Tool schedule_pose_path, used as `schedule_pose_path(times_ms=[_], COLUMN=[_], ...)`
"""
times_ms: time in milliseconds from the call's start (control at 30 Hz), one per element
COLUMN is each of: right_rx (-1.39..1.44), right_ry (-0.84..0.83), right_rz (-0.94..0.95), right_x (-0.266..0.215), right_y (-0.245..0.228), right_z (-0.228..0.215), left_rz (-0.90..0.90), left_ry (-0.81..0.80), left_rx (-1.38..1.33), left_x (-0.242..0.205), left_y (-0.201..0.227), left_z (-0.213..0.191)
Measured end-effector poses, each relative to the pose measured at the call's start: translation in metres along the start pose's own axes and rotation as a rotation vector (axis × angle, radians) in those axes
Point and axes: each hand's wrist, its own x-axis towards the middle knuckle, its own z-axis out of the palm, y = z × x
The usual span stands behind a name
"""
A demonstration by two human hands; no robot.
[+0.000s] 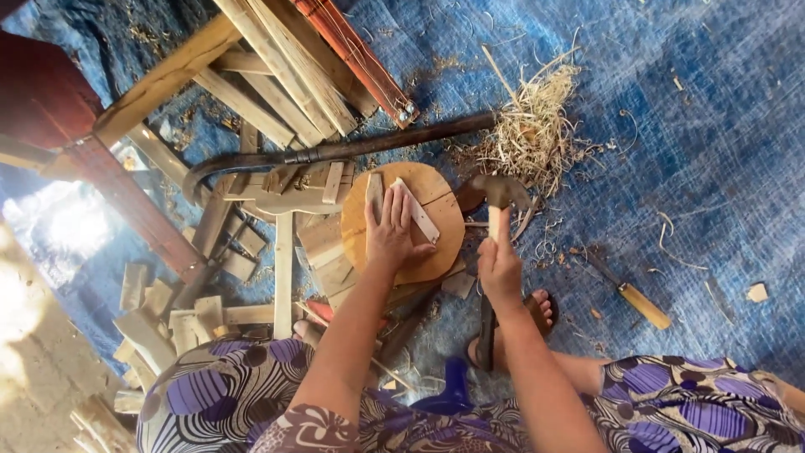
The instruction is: Shaping a wooden component for a musical instrument using a hand adze and hammer
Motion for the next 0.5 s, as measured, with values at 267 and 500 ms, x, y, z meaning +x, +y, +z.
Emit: schedule_pose_path(times_ms=[267, 500], right_rx=[-0.027, 0.126], right_ry=[-0.046, 0.136], right_rz=[0.016, -0.059], right_x=[-0.014, -0.003], right_y=[0.036, 0.001], right_z=[0.022, 0.001], left_rz=[-0.005, -0.015], left_ry=[-0.087, -0.163], left_rx=[0.029, 0.033], left_x=[0.002, 0.004], left_y=[0.004, -0.002], left_z=[-0.002, -0.004])
